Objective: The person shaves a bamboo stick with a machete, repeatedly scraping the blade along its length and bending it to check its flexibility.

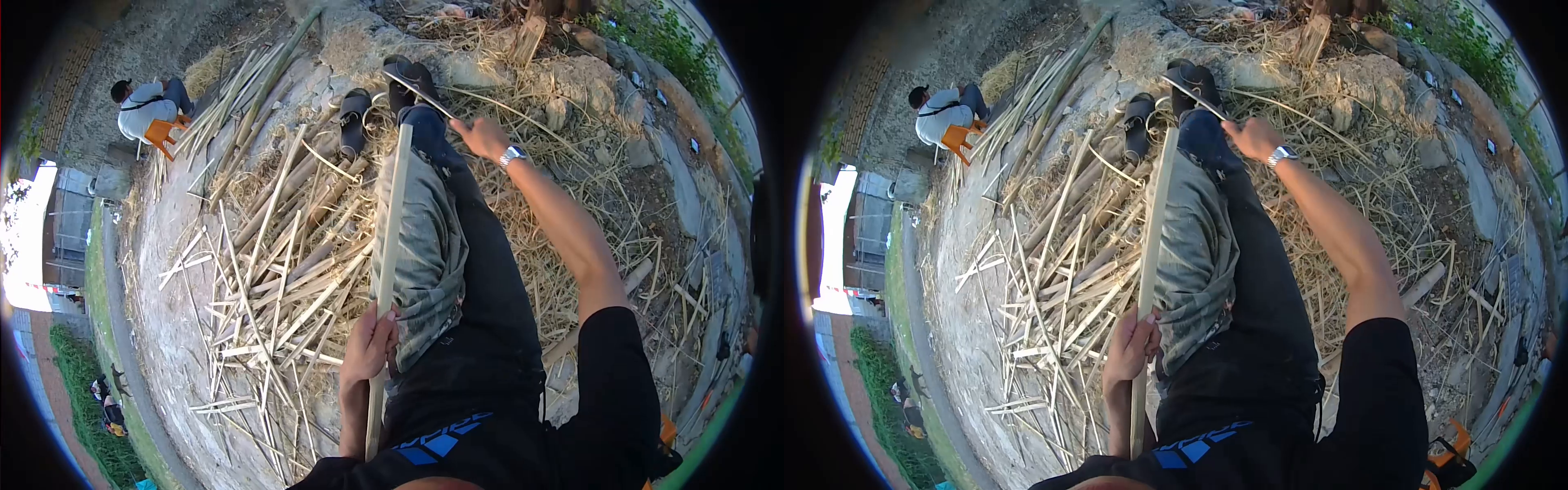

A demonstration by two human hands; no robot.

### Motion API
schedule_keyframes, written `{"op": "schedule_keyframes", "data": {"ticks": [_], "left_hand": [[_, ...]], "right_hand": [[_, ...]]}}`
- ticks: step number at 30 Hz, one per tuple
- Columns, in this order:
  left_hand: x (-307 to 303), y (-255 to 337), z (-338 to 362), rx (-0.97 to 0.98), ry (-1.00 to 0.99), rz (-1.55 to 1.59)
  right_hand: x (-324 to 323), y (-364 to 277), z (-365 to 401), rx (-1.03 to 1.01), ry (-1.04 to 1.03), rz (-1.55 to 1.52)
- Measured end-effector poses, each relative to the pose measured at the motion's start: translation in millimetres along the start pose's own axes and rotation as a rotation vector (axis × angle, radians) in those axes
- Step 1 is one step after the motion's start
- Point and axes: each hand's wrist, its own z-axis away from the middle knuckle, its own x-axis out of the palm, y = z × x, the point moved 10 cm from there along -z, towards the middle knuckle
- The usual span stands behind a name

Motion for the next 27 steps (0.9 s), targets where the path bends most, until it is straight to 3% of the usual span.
{"op": "schedule_keyframes", "data": {"ticks": [1,2,4,5,8,10,12,15,18,23,27], "left_hand": [[-13.8,3.4,1.1,0.001,0.044,-0.052],[-25.2,6.2,0.7,0.013,0.074,-0.043],[-46.3,1.5,2.4,-0.011,0.198,-0.319],[-46.0,-6.7,-2.1,-0.061,0.171,-0.299],[-21.8,30.0,-7.8,-0.022,0.113,-0.178],[-12.1,34.7,-10.2,-0.028,0.116,-0.215],[2.4,38.5,-19.3,-0.041,0.050,-0.261],[14.0,27.4,-21.6,-0.018,0.031,-0.241],[15.8,3.4,-12.0,-0.002,0.045,-0.331],[7.4,12.6,-0.4,0.004,0.054,-0.267],[-10.6,22.1,0.2,-0.004,0.126,-0.179]], "right_hand": [[0.6,13.3,-1.3,0.011,-0.114,-0.076],[-9.0,16.5,10.4,0.058,-0.107,-0.117],[-18.2,-2.4,49.2,0.050,-0.060,-0.242],[-23.9,-12.8,68.5,0.008,-0.010,-0.337],[-35.6,-64.5,128.1,-0.055,-0.158,-0.612],[-50.8,-89.1,151.9,-0.154,-0.178,-0.538],[-57.9,-129.7,176.8,-0.300,-0.367,-0.336],[-49.3,-153.1,198.7,-0.432,-0.447,-0.099],[-18.9,-132.8,175.2,-0.460,-0.370,-0.014],[-0.2,-138.4,151.1,-0.504,-0.271,-0.072],[-18.9,-167.9,169.0,-0.464,-0.341,-0.168]]}}
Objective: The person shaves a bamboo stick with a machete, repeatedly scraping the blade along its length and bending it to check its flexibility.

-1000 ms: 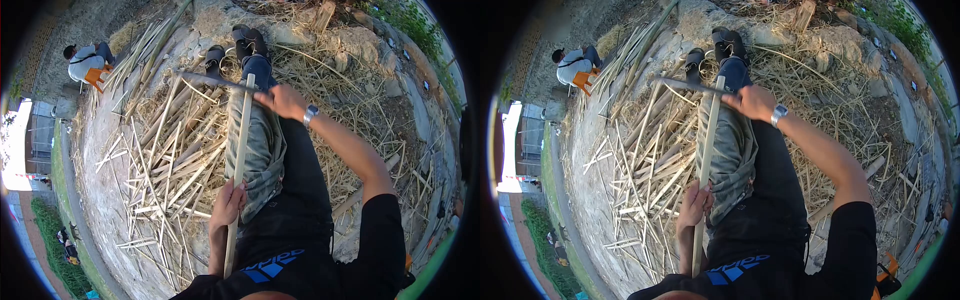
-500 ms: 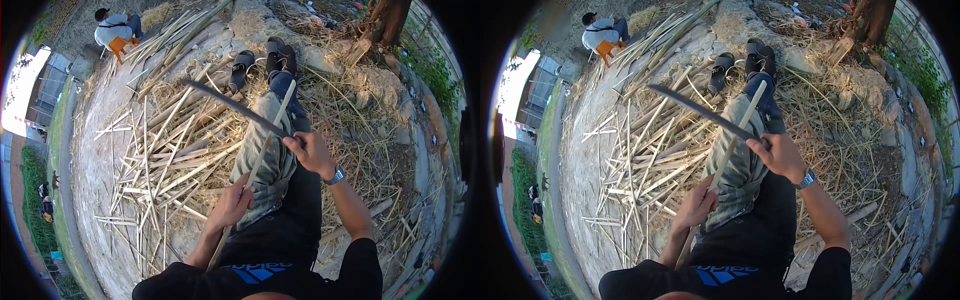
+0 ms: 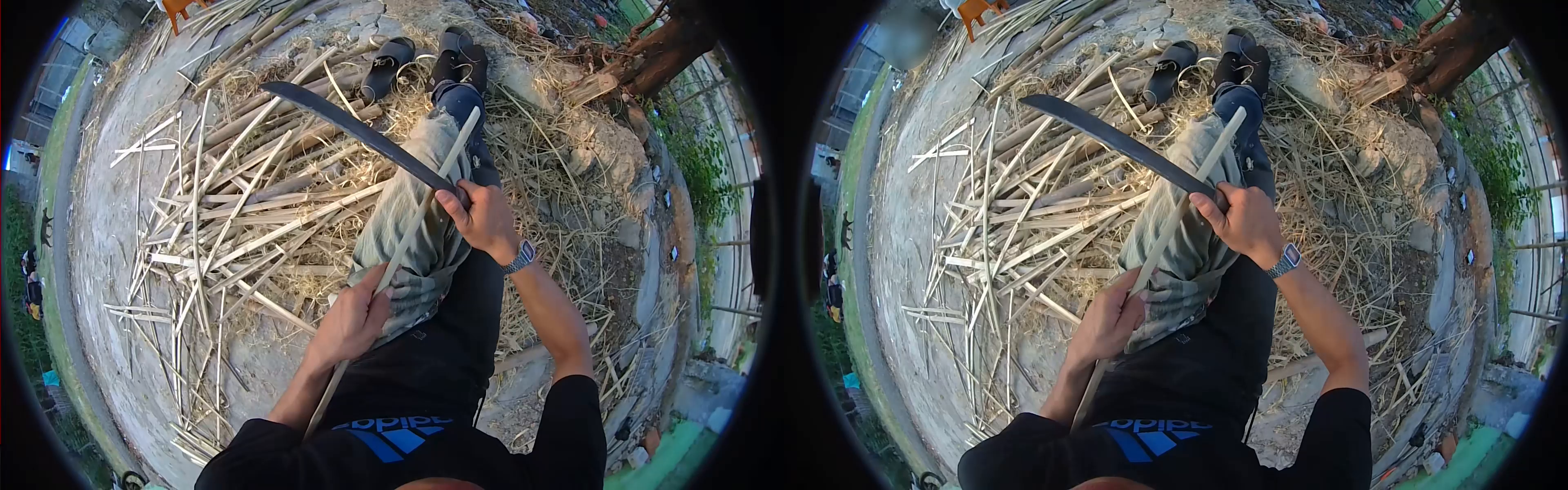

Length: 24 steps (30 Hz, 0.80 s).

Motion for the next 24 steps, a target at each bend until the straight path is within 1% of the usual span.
{"op": "schedule_keyframes", "data": {"ticks": [1,3,5,6,7,8,9,11,13,14,17,18,19,20,22,24], "left_hand": [[-5.7,0.2,-2.0,-0.034,0.015,0.027],[-8.4,-9.4,-9.2,-0.031,0.035,0.040],[-6.7,-25.6,-15.5,0.003,0.070,0.002],[-6.7,-24.8,-15.3,-0.008,0.048,0.027],[-6.4,-22.9,-15.3,-0.015,0.033,0.030],[-9.4,-16.7,-13.2,0.015,0.067,-0.022],[-12.6,-11.3,-7.6,0.041,0.109,-0.070],[-15.2,-5.5,-3.6,0.044,0.118,-0.097],[-13.9,-2.0,-4.2,0.051,0.120,-0.118],[-13.7,-4.5,-3.3,0.042,0.122,-0.103],[-7.2,-13.9,-4.2,0.022,0.095,-0.040],[-5.3,-11.5,-5.1,0.059,0.110,-0.059],[-6.0,-7.6,-7.3,0.102,0.133,-0.080],[-5.9,-6.4,-10.5,0.053,0.101,-0.081],[-10.1,-6.0,-8.2,0.050,0.118,-0.056],[-9.7,-8.8,-6.8,0.033,0.111,-0.038]], "right_hand": [[2.5,-4.9,1.9,0.008,-0.016,0.000],[8.8,-25.3,3.0,-0.118,-0.043,0.065],[12.3,-8.8,-11.9,-0.135,-0.030,0.140],[10.1,5.4,-23.3,-0.122,-0.022,0.149],[-0.1,25.7,-35.0,-0.019,0.029,0.124],[-9.1,53.0,-49.9,0.047,0.090,0.094],[-20.6,69.6,-61.3,0.124,0.090,0.106],[-27.5,64.7,-60.0,0.173,0.030,0.094],[-16.1,32.3,-39.8,0.034,-0.026,0.096],[-10.5,14.4,-29.1,-0.035,-0.090,0.144],[-12.9,37.0,-39.3,-0.007,-0.080,0.217],[-19.8,61.2,-54.6,0.061,-0.061,0.202],[-27.3,71.4,-67.0,0.120,-0.025,0.138],[-27.2,73.7,-66.9,0.125,-0.062,0.179],[-27.8,54.1,-62.7,0.120,-0.098,0.225],[-10.2,17.9,-39.4,-0.040,-0.170,0.199]]}}
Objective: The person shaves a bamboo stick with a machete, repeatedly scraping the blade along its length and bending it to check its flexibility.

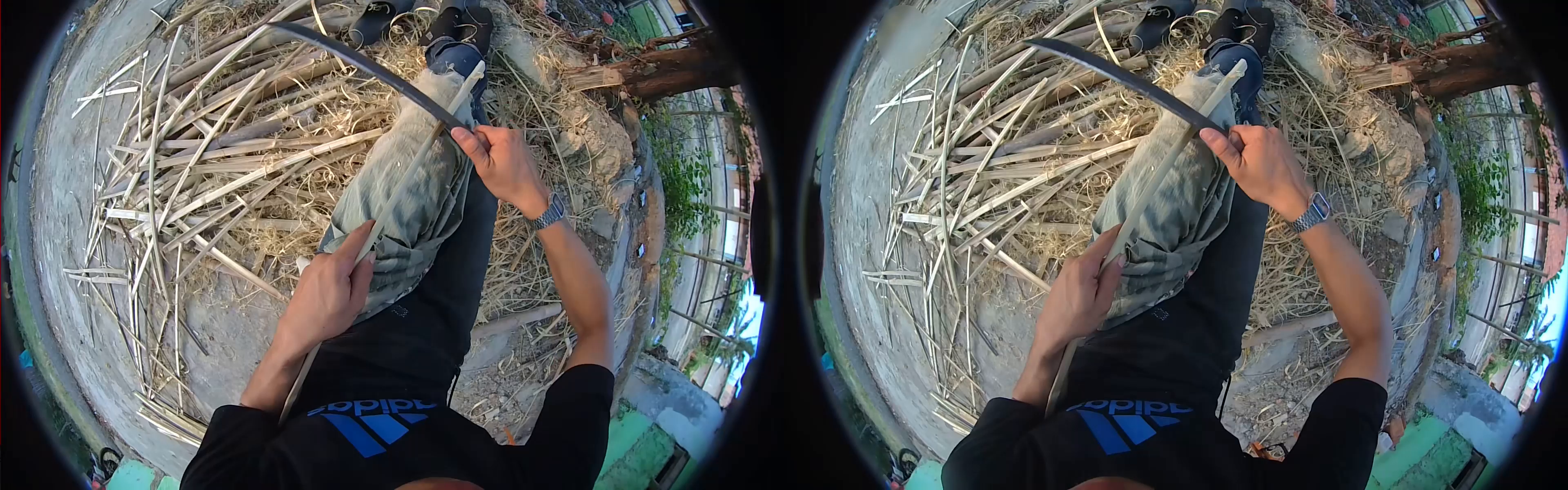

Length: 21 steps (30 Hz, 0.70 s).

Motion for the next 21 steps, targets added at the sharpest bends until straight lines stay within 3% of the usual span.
{"op": "schedule_keyframes", "data": {"ticks": [3,4,7,9,13,15,17,20,21], "left_hand": [[1.8,-1.4,1.6,-0.001,-0.007,0.035],[4.1,-0.2,1.7,0.035,-0.002,0.010],[-2.6,3.4,-4.2,0.042,0.013,0.025],[1.8,-2.3,-0.6,-0.024,-0.023,0.065],[1.4,2.9,-6.2,0.022,-0.005,0.073],[-2.1,13.7,-10.5,0.083,0.021,0.042],[-2.0,7.0,-9.1,-0.021,-0.010,-0.006],[3.1,8.1,11.9,0.019,-0.028,0.013],[4.0,6.8,12.9,0.051,-0.025,0.025]], "right_hand": [[-11.2,42.8,-20.8,0.077,0.125,0.050],[-20.6,64.8,-32.0,0.229,0.112,0.012],[-11.2,44.9,-23.9,0.180,0.065,-0.070],[5.0,-3.9,-1.6,-0.001,0.021,-0.092],[-2.6,58.6,-30.3,0.108,0.072,-0.112],[-20.8,57.8,-52.8,0.042,0.086,-0.037],[-37.6,65.9,-61.6,0.167,0.070,0.233],[-66.5,159.0,-91.4,0.386,0.250,0.262],[-69.8,154.6,-87.5,0.385,0.273,0.262]]}}
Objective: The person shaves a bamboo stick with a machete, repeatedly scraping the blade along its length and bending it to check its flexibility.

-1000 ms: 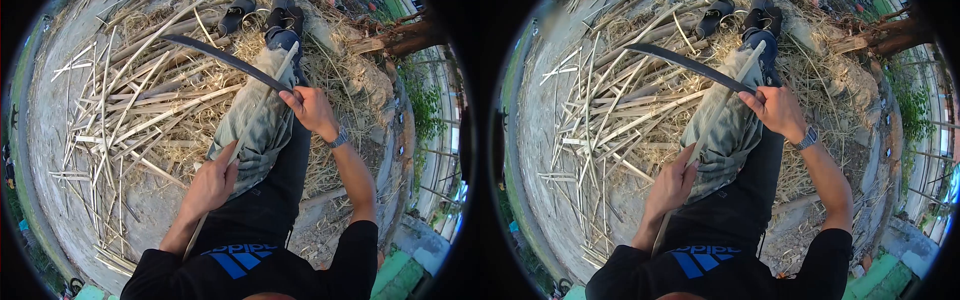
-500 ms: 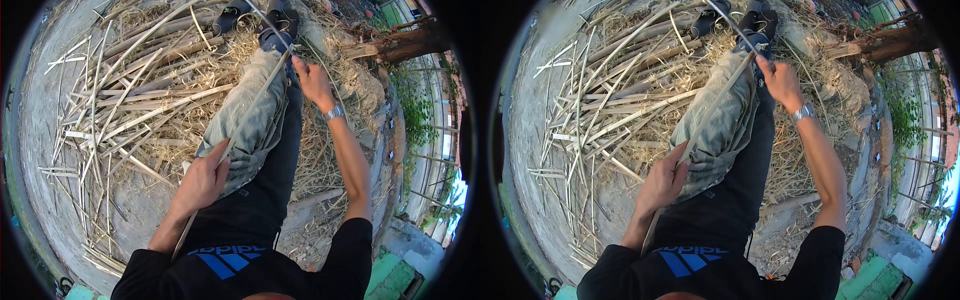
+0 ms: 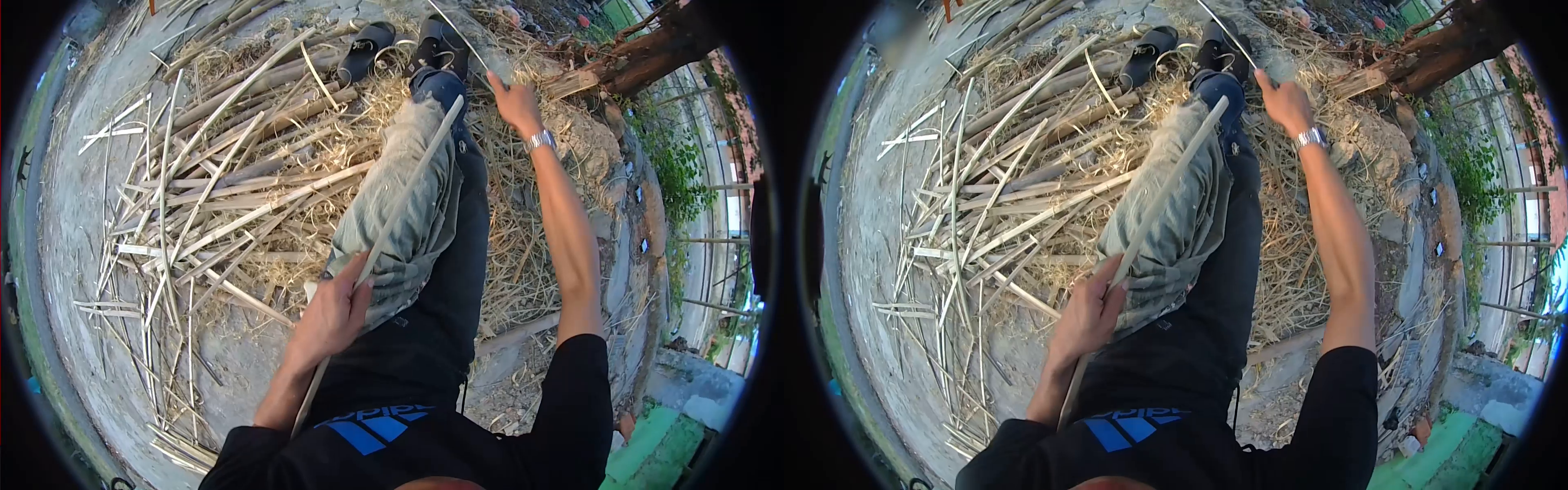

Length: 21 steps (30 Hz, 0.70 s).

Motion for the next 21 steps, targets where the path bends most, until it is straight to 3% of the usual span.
{"op": "schedule_keyframes", "data": {"ticks": [2,3,4,6,7,9,12,14,16,19,21], "left_hand": [[-2.1,1.5,-5.6,0.047,0.045,0.061],[-0.7,-0.5,-8.1,-0.042,0.008,0.043],[4.0,-7.3,-9.4,-0.136,-0.039,0.019],[7.5,-8.5,-16.7,-0.120,-0.042,-0.001],[6.9,-5.6,-17.8,-0.094,-0.025,0.012],[5.0,-1.5,-18.5,-0.066,-0.009,0.014],[8.4,-7.2,-17.2,-0.135,-0.040,-0.001],[12.9,-5.9,-15.7,-0.119,-0.061,0.012],[18.8,-7.8,-16.1,-0.081,-0.049,0.011],[9.0,16.0,-5.4,-0.060,-0.056,0.061],[-4.7,23.8,-3.2,-0.097,-0.053,0.109]], "right_hand": [[3.0,7.6,36.4,0.154,-0.091,-0.460],[-5.4,-14.8,62.0,0.102,-0.132,-0.632],[-10.2,-24.4,84.9,0.115,-0.154,-0.623],[-28.4,-59.3,116.6,-0.104,-0.125,-0.593],[-31.4,-63.6,132.8,-0.084,-0.135,-0.602],[-34.1,-89.9,157.4,-0.259,-0.189,-0.362],[-14.4,-95.9,175.0,-0.309,-0.172,-0.285],[3.3,-81.7,161.4,-0.324,-0.128,-0.246],[33.1,-35.9,119.4,-0.104,-0.158,-0.337],[67.5,28.0,54.3,-0.044,-0.064,-0.282],[94.4,65.3,39.0,0.103,-0.117,-0.024]]}}
